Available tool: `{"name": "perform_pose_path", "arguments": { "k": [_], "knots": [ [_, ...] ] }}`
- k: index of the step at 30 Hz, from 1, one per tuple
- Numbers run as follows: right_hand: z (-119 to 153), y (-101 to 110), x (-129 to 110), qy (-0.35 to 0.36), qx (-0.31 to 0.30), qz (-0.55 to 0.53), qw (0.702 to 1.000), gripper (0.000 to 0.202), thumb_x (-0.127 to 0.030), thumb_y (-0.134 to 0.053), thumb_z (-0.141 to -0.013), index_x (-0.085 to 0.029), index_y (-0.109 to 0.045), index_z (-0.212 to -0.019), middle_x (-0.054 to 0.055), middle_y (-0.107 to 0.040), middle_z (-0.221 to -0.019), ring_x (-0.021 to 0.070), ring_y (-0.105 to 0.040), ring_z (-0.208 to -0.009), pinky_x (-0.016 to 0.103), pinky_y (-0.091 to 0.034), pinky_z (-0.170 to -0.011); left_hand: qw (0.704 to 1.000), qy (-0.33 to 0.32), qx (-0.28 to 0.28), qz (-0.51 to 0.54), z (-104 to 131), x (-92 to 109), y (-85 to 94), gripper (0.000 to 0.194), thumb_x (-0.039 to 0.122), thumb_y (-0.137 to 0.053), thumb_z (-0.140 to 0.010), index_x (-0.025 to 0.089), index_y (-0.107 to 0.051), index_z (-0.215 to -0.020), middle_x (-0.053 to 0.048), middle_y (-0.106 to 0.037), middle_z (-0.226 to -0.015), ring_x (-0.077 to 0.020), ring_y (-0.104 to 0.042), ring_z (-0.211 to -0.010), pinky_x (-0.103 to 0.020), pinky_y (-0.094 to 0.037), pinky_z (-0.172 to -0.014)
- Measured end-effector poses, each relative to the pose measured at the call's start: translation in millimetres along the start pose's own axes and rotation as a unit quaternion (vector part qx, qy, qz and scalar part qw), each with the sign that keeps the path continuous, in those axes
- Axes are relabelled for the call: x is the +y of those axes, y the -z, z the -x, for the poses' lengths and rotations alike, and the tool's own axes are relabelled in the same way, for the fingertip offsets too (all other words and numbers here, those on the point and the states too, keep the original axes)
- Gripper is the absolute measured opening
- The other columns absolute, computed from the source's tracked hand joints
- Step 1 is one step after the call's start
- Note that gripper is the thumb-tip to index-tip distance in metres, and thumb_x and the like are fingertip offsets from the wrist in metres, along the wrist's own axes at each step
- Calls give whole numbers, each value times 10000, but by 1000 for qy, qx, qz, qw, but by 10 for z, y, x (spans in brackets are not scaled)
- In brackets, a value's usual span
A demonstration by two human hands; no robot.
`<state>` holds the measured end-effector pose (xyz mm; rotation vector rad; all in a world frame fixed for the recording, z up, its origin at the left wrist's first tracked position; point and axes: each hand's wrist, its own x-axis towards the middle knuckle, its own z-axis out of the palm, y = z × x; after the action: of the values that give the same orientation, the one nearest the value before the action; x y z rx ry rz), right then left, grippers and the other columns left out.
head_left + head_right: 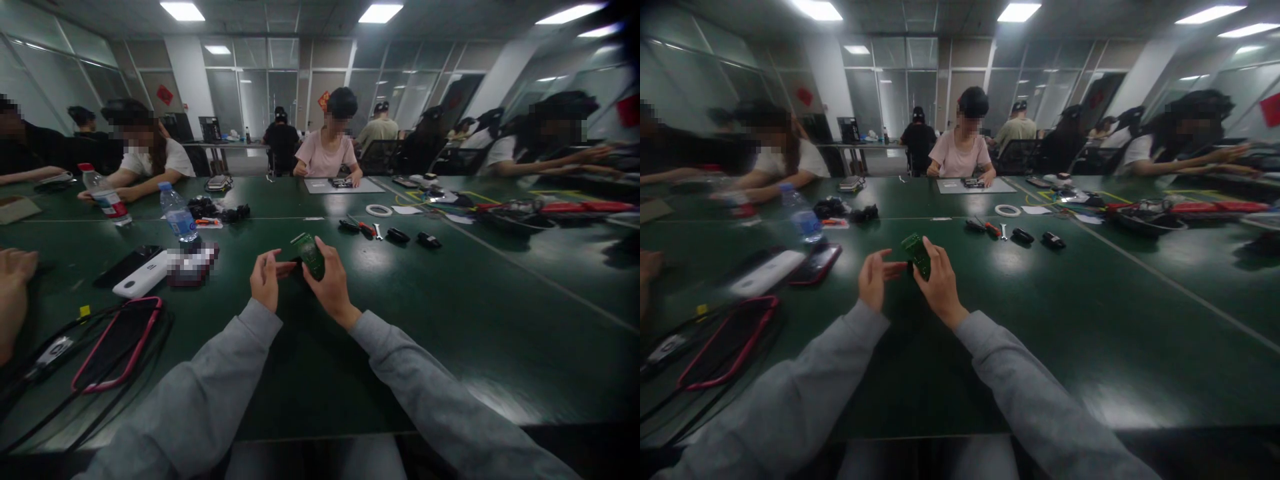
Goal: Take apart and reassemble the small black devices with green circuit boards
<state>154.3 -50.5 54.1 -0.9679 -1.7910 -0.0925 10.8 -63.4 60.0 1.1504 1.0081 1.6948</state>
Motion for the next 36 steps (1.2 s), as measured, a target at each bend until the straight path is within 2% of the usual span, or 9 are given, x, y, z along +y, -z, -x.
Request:
{"name": "perform_pose_path", "arguments": {
  "k": [5, 8, 13, 19, 23, 31, 34, 36],
  "knots": [
    [3, -97, 140, -106, -16, -13, 994, 663, -249, -592, -800, -154, -299, -1388, 107, -449, -1302, 227, -495, -1134, 380, -426, -982, 998, 51, 28, -21, -245, -211, 202, 453, 548, -399, -845, 146, -523, -1012, -67, -686, -719, -157, -661, -607, -248, -489, -551],
    [-4, -123, 200, -128, -49, -6, 991, 636, -241, -592, -786, -148, -346, -1365, 102, -485, -1270, 226, -518, -1105, 370, -438, -960, 996, 77, 29, -18, -342, -317, 283, 426, 523, -412, -848, 145, -520, -1013, -56, -676, -716, -146, -646, -554, -232, -469, -505],
    [-40, -131, 221, -112, -112, 51, 986, 554, -225, -602, -769, -146, -453, -1296, 94, -523, -1220, 241, -523, -1048, 390, -435, -945, 996, 86, 12, -21, -363, -343, 309, 405, 500, -419, -854, 146, -517, -1023, -53, -671, -733, -135, -635, -528, -221, -450, -479],
    [-21, -133, 272, -28, -180, 98, 978, 558, -256, -578, -822, -128, -415, -1339, 103, -557, -1123, 253, -485, -1004, 406, -425, -916, 996, 85, -17, -25, -337, -338, 295, 382, 480, -424, -859, 147, -515, -1024, -48, -663, -739, -127, -624, -504, -212, -425, -459],
    [-5, -83, 366, -14, -205, 110, 973, 553, -295, -538, -867, -117, -379, -1365, 109, -554, -1101, 254, -476, -981, 406, -430, -890, 995, 90, -20, -32, -330, -338, 295, 350, 448, -431, -865, 149, -516, -1026, -45, -661, -753, -119, -622, -505, -211, -425, -463],
    [39, 151, 615, -3, -205, 141, 969, 559, -327, -482, -897, -137, -325, -1399, 107, -539, -1088, 251, -469, -989, 394, -413, -895, 994, 102, -26, -38, -336, -344, 302, 322, 412, -416, -881, 149, -507, -1043, -46, -657, -768, -118, -620, -509, -220, -431, -473],
    [85, 375, 885, -14, -193, 171, 966, 562, -349, -475, -898, -132, -330, -1396, 114, -538, -1100, 251, -473, -999, 391, -402, -906, 994, 98, -31, -38, -339, -365, 313, 317, 412, -418, -880, 153, -505, -1040, -44, -657, -768, -118, -620, -510, -224, -435, -474],
    [146, 608, 1177, -27, -176, 200, 963, 569, -363, -489, -890, -123, -348, -1386, 128, -532, -1131, 254, -467, -1030, 385, -387, -923, 994, 99, -36, -42, -338, -378, 320, 316, 414, -416, -881, 154, -504, -1037, -42, -657, -768, -116, -618, -507, -223, -436, -473]
  ]
}}
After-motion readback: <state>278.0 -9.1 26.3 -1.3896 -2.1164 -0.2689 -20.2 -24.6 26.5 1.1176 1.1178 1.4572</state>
